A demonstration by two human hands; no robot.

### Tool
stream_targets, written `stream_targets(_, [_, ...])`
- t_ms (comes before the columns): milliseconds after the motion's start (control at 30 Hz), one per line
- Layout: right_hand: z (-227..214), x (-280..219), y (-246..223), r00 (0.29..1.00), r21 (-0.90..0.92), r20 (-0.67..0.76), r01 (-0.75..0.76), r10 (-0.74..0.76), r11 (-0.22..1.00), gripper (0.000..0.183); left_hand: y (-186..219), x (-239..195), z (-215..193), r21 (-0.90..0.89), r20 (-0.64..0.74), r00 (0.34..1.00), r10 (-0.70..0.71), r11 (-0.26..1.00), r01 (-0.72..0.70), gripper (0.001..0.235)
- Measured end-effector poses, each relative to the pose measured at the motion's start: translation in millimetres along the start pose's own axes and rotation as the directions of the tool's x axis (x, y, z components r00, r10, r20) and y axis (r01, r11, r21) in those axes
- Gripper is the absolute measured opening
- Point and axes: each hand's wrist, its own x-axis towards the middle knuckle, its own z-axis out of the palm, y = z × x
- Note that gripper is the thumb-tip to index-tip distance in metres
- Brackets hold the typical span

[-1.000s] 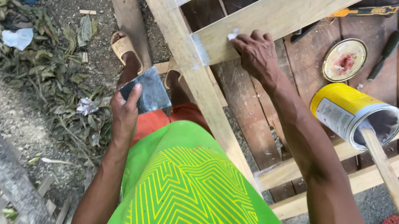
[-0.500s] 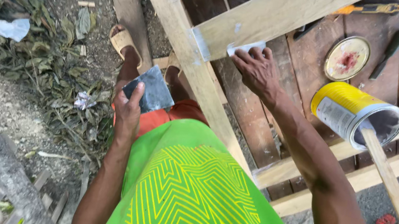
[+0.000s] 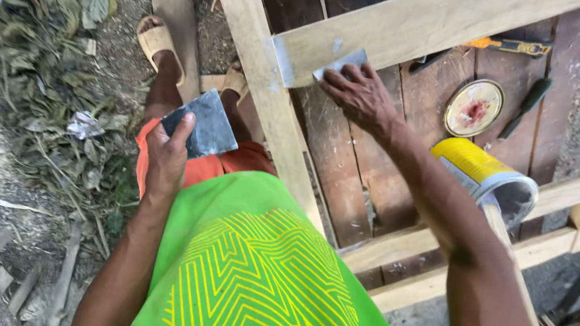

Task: The person sands a wooden frame using two sanding blocks, moving them back and forth along the edges and surfaces. The person shifts position to reach different sections of the frame while continuing to sand.

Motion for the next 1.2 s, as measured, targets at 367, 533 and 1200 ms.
stream_targets(367, [-4, -12, 35, 0.954, -0.102, 0.208, 0.241, -0.216, 0.965, 0.062, -26, -5, 6, -0.025, -0.015, 0.999, -0.047, 0.999, 0.046, 0.027])
stream_targets(533, [-11, -46, 42, 0.997, -0.006, -0.011, 0.075, -0.075, 0.997, 0.047, -20, -2, 19, -0.235, 0.002, 0.992, -0.128, 0.964, 0.125, 0.029])
stream_targets(1200, [9, -48, -19, 0.922, 0.130, -0.241, -0.280, 0.305, 0.951, 0.049, -28, 2, 20, -0.281, 0.044, 0.993, -0.112, 0.952, 0.120, 0.029])
